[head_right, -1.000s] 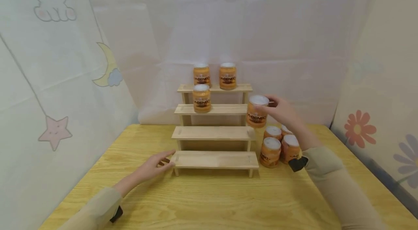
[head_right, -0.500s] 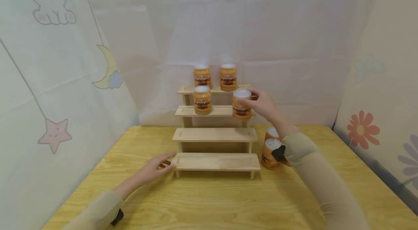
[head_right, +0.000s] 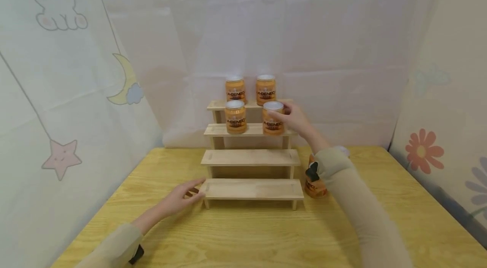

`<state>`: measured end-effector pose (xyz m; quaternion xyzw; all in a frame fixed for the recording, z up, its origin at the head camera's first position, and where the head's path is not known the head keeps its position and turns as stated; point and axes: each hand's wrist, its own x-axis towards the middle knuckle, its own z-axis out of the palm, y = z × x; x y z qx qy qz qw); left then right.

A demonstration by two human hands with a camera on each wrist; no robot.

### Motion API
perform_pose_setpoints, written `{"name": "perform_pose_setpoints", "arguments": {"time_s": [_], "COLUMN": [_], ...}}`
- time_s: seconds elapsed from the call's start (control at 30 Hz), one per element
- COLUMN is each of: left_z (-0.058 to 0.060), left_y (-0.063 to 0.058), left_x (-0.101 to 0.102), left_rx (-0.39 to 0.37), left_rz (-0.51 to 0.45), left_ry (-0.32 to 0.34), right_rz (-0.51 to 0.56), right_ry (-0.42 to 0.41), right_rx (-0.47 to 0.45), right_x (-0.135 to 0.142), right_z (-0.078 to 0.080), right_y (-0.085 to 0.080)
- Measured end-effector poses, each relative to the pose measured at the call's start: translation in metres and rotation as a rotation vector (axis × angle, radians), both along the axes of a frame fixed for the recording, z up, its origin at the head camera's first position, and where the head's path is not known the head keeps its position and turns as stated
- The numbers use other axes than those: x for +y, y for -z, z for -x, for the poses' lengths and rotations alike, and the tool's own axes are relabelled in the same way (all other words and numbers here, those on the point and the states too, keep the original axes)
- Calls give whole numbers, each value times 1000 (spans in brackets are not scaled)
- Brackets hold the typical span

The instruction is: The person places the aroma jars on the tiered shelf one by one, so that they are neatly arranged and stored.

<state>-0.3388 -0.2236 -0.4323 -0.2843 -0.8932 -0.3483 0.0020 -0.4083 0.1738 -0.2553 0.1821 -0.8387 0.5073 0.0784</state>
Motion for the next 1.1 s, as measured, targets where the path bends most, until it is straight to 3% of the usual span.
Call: {"name": "perform_pose_setpoints", "arguments": {"time_s": [0.33, 0.73, 1.1], "left_z": [3, 4, 4], "left_y": [-1, 1, -2], "left_x": [-1, 1, -1], "left_rx": [6, 4, -23], "left_rz": [8, 9, 6], "left_ry": [-1, -8, -18], "right_rz": [27, 14, 62], "right_ry": [6, 43, 21], "right_rx": [-36, -6, 51], "right_x": [-12, -6, -14], "right_z": [-15, 17, 20], "right_y": [-10, 8, 12]}}
